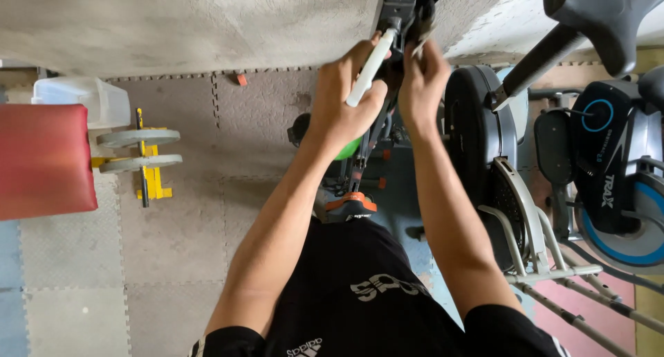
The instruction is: Using a spray bottle and cloth to wipe down and sanitize an elliptical machine and exercise bike.
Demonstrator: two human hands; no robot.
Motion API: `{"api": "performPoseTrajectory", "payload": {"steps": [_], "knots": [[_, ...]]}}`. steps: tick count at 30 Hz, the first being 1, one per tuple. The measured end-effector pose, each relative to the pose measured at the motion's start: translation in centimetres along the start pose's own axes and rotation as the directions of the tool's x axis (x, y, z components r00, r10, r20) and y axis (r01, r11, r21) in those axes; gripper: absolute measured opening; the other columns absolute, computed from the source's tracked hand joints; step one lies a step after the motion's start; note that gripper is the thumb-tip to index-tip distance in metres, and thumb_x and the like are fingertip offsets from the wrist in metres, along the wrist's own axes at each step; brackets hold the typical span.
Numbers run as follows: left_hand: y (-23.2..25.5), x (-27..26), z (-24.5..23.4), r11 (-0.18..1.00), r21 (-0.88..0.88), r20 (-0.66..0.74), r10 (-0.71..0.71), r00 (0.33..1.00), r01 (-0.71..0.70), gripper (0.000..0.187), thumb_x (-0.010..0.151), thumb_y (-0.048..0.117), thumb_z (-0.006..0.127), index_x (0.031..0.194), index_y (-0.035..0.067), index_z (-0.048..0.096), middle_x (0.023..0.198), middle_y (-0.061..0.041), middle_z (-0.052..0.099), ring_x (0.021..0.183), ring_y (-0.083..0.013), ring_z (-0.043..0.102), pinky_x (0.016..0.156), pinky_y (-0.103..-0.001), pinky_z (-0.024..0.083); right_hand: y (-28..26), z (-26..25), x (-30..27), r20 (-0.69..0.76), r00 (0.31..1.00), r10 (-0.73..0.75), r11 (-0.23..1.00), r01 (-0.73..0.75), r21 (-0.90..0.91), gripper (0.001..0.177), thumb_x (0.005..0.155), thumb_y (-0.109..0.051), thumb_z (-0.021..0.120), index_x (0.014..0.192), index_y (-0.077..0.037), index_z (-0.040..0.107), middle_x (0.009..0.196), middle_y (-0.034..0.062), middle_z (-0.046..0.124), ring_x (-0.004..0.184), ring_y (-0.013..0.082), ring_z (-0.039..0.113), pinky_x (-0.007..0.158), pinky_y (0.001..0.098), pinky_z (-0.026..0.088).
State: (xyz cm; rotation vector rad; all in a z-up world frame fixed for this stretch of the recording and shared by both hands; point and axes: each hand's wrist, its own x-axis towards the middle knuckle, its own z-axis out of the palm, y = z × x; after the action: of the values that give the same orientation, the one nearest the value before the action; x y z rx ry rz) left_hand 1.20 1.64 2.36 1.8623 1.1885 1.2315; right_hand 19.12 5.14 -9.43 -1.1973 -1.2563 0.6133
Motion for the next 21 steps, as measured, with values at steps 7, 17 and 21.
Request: {"api": "performPoseTrajectory", "payload": {"steps": [7,17,21], "knots": [[-0.6,-0.2,0.6,0.999,0.050,-0.034,0.023,0.999,-0.021,0.040,0.080,0.001,0.063,0.120,0.006,0.066,0.068,-0.013,0.064,0.055,-0.0257,0.064,0.055,-0.038,0.052,-3.6,0.5,2.6,-0.053,0.985,-0.167,0.984,0.170,0.061,0.018,0.113,0.000,0.058,0.119,0.001,0.075,0.087,0.0035,0.065,0.072,0.0101,0.046,0.066,0.0299,0.033],[-1.5,-0.5,1.0,0.998,-0.054,-0.044,0.041,0.998,-0.043,0.046,0.079,-0.002,0.059,0.124,0.003,0.063,0.084,-0.013,0.075,0.062,-0.0231,0.073,0.057,-0.034,0.058,-2.1,-0.5,0.4,-0.009,0.998,-0.062,0.987,0.060,-0.149,0.021,0.101,0.009,0.052,0.113,-0.001,0.067,0.094,0.0063,0.069,0.078,0.0105,0.059,0.066,0.0277,0.047],[-1.8,-0.4,0.6,0.998,-0.068,-0.009,0.010,1.000,-0.011,0.041,0.078,-0.001,0.060,0.118,0.006,0.067,0.077,-0.011,0.072,0.057,-0.0215,0.069,0.055,-0.035,0.054,-3.4,-0.9,2.3,-0.001,0.979,-0.203,0.972,0.202,-0.120,0.015,0.113,0.009,0.056,0.109,0.001,0.067,0.086,0.0073,0.063,0.065,0.0120,0.047,0.059,0.0281,0.034]]}}
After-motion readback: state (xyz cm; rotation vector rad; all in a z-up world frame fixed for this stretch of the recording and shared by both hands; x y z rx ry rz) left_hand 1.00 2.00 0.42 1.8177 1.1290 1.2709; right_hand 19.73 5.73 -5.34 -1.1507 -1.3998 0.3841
